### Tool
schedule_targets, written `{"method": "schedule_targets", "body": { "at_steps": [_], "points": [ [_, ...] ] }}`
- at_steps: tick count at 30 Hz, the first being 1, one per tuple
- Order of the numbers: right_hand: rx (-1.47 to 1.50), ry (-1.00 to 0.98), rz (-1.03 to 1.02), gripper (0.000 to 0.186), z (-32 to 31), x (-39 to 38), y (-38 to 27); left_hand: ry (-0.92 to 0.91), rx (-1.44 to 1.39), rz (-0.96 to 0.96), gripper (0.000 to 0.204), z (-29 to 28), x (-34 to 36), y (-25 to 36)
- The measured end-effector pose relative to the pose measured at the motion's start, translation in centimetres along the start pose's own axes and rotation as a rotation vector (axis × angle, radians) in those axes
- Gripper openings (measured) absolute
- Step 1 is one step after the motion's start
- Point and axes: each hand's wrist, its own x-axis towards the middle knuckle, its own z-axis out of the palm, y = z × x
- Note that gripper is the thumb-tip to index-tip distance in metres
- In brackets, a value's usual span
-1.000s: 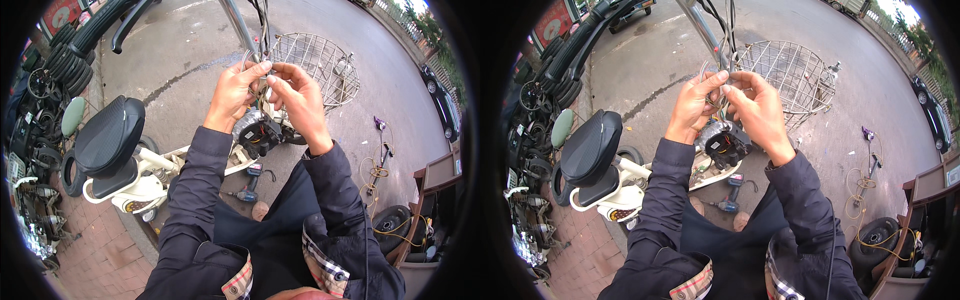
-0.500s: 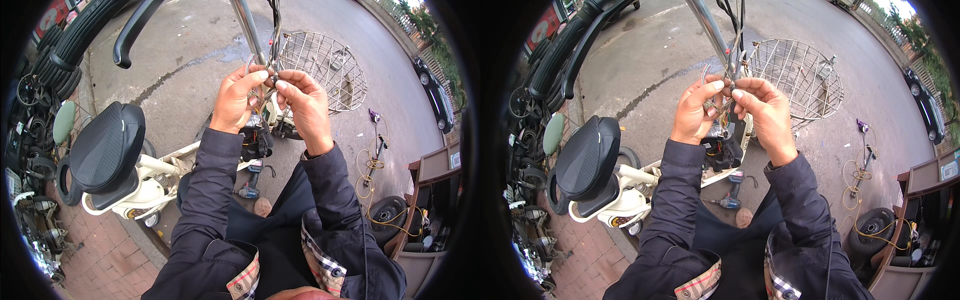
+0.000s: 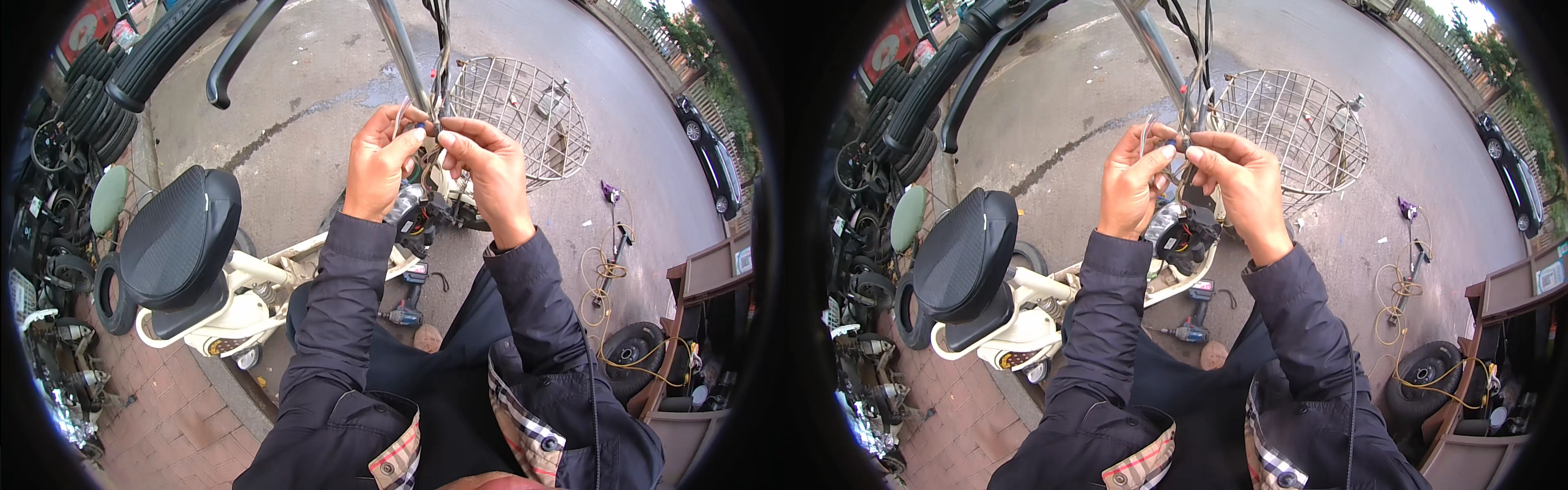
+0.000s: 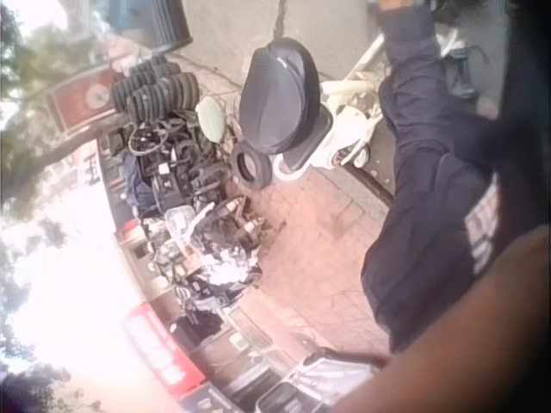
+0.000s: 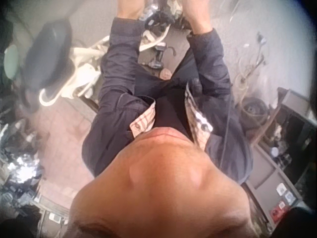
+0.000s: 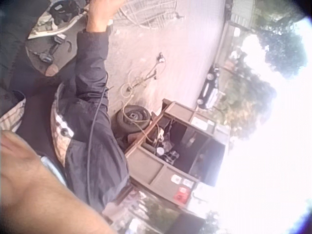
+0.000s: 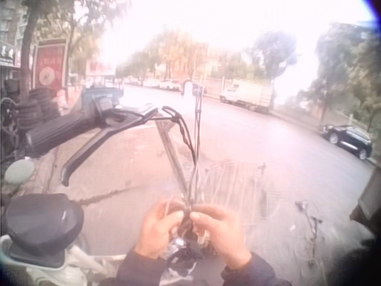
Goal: The person sits on the ground and works on the exposed wiring of a white electric scooter. They strip wire ends, twist conductors together, and connect them to a small white connector, then route the wires toward the handlebar area.
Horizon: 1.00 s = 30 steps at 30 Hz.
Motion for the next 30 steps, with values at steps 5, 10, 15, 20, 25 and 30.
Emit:
{"method": "schedule_targets", "body": {
  "at_steps": [5,10,15,20,25,30],
  "points": [
    [0.011,-0.033,0.068,0.030,0.1,0.6,-0.9,-0.060,0.013,-0.025,0.021,-0.5,-0.4,0.5],
    [0.002,-0.009,0.069,0.026,0.9,0.8,-1.3,-0.037,0.113,-0.003,0.021,-0.3,-0.8,1.3],
    [0.021,0.012,0.043,0.023,1.1,0.9,-0.8,-0.068,0.221,-0.041,0.011,-0.7,-1.5,1.7],
    [0.016,-0.015,-0.001,0.023,1.2,0.5,0.4,-0.009,0.251,-0.068,0.011,-1.4,-1.9,1.3],
    [0.044,-0.072,-0.029,0.032,1.5,-0.1,1.3,0.039,0.239,-0.096,0.008,-2.0,-2.1,1.1],
    [0.044,-0.050,-0.043,0.035,2.2,-0.4,1.6,0.087,0.194,-0.121,0.009,-1.9,-2.8,1.0]
  ]
}}
